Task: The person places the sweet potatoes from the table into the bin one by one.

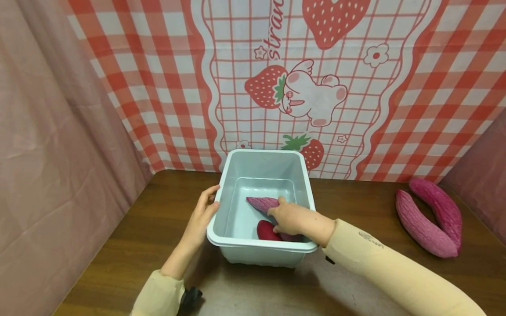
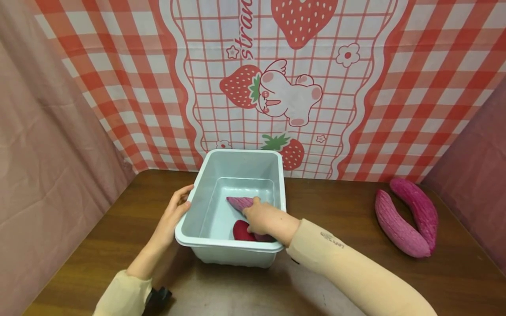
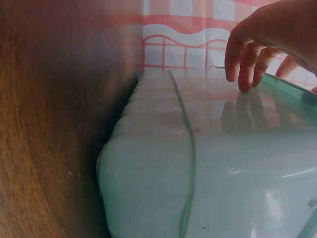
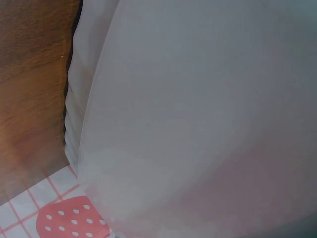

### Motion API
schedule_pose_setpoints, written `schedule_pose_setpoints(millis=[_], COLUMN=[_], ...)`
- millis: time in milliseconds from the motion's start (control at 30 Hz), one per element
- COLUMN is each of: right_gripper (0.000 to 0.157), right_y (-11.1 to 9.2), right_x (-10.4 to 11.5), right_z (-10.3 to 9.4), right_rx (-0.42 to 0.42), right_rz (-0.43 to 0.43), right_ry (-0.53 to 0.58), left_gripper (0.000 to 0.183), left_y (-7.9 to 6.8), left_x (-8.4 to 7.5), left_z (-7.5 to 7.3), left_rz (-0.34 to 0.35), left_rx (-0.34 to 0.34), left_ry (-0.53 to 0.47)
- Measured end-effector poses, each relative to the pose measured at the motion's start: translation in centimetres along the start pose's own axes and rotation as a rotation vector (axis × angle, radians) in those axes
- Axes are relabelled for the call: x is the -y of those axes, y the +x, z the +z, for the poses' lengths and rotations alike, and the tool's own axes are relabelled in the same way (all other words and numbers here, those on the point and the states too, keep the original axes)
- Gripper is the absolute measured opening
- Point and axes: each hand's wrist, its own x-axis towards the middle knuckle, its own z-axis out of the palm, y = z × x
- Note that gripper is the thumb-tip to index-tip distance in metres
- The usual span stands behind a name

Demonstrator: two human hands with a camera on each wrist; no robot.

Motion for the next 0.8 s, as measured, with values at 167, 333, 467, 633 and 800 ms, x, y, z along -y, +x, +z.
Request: schedule_pose_setpoints(millis=[167,333,467,633,800], right_gripper=[0.033,0.034,0.035,0.033,0.029], right_y=[0.07,0.1,0.1,0.12,0.18], right_x=[0.0,-0.08,-0.09,-0.12,-0.15], right_z=[-0.07,-0.11,-0.13,-0.06,-0.05], right_rx=[0.015,0.023,0.039,0.04,0.012], right_rz=[0.002,-0.012,-0.005,-0.003,-0.008], right_ry=[0.0,-0.011,-0.012,-0.008,0.001], left_gripper=[0.041,0.041,0.042,0.042,0.041], left_y=[0.02,0.01,0.04,0.06,0.05], left_x=[0.05,0.08,0.12,0.12,0.13], left_z=[0.0,0.01,0.01,0.0,0.03], left_rz=[0.002,-0.002,-0.005,-0.005,-0.006], left_rx=[-0.003,-0.007,-0.008,-0.001,0.004], left_ry=[0.004,0.01,0.009,0.004,0.003])
